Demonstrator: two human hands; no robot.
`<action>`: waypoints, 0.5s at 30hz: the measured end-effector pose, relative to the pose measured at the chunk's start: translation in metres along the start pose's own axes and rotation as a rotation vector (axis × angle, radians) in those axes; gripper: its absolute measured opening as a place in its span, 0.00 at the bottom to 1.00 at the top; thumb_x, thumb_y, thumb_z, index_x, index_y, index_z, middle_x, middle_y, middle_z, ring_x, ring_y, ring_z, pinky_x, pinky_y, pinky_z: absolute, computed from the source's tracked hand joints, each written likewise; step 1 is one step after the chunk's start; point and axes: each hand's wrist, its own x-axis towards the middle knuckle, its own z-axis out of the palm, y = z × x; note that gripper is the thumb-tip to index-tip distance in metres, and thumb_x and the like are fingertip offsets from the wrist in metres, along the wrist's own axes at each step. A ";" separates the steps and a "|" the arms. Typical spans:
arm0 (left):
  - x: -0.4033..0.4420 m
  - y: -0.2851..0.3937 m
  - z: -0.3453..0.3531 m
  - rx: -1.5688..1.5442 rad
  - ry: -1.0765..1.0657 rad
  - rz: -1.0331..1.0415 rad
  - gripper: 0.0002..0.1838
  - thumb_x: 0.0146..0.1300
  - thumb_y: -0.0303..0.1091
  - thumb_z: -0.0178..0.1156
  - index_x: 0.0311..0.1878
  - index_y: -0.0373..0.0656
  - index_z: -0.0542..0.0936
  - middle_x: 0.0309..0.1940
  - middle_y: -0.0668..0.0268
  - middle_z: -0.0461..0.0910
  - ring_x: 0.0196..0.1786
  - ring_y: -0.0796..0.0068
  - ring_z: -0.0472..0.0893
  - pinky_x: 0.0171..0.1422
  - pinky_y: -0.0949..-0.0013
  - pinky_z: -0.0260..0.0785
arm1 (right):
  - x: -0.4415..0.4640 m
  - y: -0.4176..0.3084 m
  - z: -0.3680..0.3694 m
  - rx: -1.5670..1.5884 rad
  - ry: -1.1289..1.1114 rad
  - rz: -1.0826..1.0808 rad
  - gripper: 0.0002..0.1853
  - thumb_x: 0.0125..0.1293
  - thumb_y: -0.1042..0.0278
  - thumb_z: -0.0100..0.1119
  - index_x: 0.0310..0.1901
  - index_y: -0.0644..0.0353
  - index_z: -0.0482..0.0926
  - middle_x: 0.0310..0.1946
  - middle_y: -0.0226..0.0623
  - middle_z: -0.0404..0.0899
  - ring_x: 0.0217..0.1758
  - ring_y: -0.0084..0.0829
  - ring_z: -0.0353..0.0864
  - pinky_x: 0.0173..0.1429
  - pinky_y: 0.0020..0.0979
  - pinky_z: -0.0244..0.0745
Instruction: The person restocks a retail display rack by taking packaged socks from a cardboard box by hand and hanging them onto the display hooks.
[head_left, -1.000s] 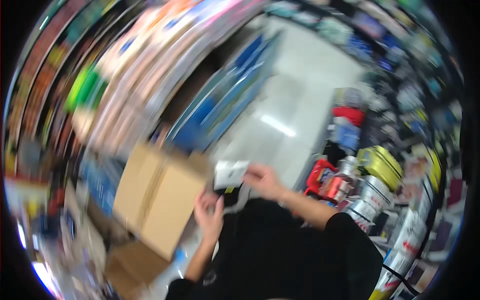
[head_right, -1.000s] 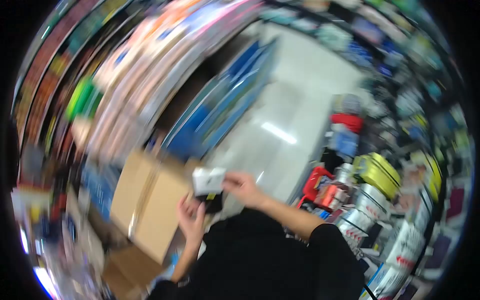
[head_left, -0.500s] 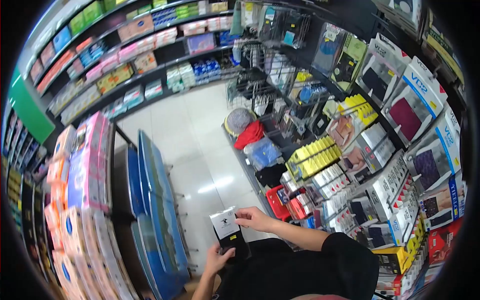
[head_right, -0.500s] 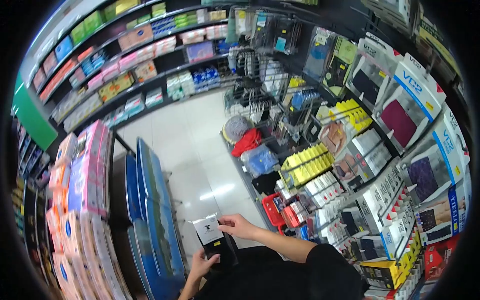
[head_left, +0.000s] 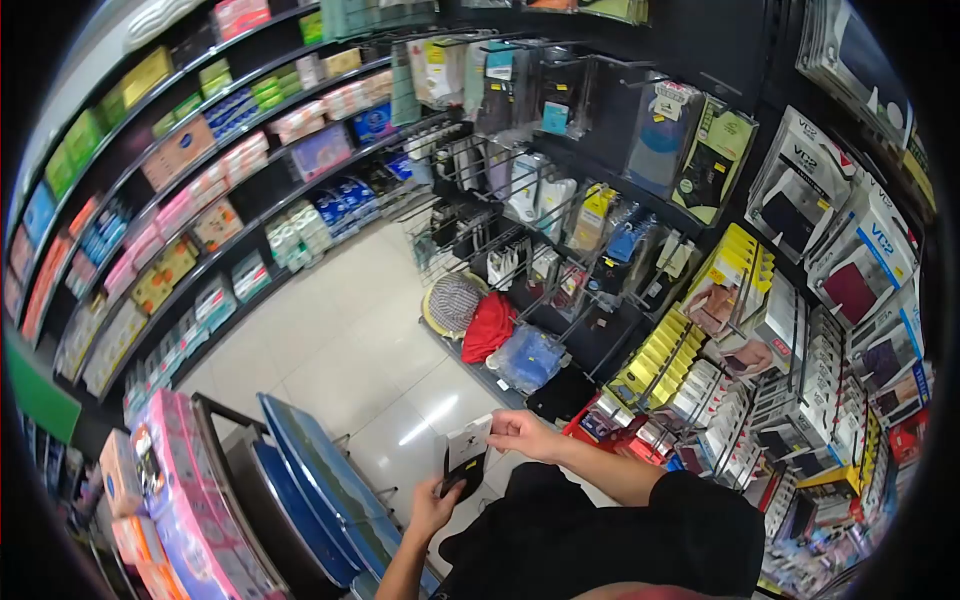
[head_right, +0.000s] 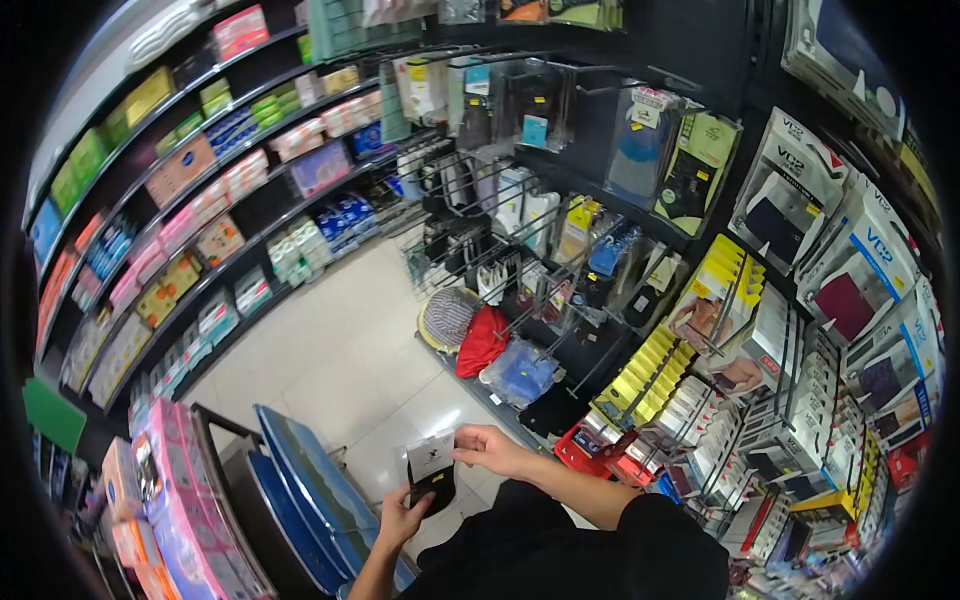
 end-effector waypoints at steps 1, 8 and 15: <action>0.017 0.002 -0.002 0.006 0.026 0.020 0.08 0.60 0.30 0.68 0.39 0.35 0.84 0.27 0.63 0.84 0.31 0.79 0.78 0.39 0.71 0.72 | 0.006 -0.002 -0.003 -0.013 0.056 -0.027 0.09 0.69 0.73 0.61 0.48 0.64 0.77 0.35 0.25 0.77 0.35 0.14 0.71 0.38 0.21 0.68; 0.134 -0.005 0.001 -0.222 -0.118 -0.014 0.10 0.63 0.28 0.66 0.44 0.34 0.80 0.32 0.67 0.84 0.33 0.82 0.77 0.38 0.74 0.71 | 0.080 0.018 -0.045 -0.148 0.349 -0.181 0.09 0.66 0.68 0.64 0.37 0.65 0.77 0.26 0.21 0.67 0.30 0.14 0.63 0.34 0.23 0.61; 0.230 0.020 -0.038 -0.389 -0.156 -0.135 0.14 0.64 0.26 0.66 0.50 0.33 0.76 0.38 0.65 0.83 0.38 0.79 0.81 0.43 0.73 0.76 | 0.174 -0.017 -0.075 -0.154 0.399 -0.260 0.09 0.66 0.69 0.65 0.34 0.63 0.74 0.28 0.22 0.67 0.33 0.14 0.62 0.36 0.21 0.62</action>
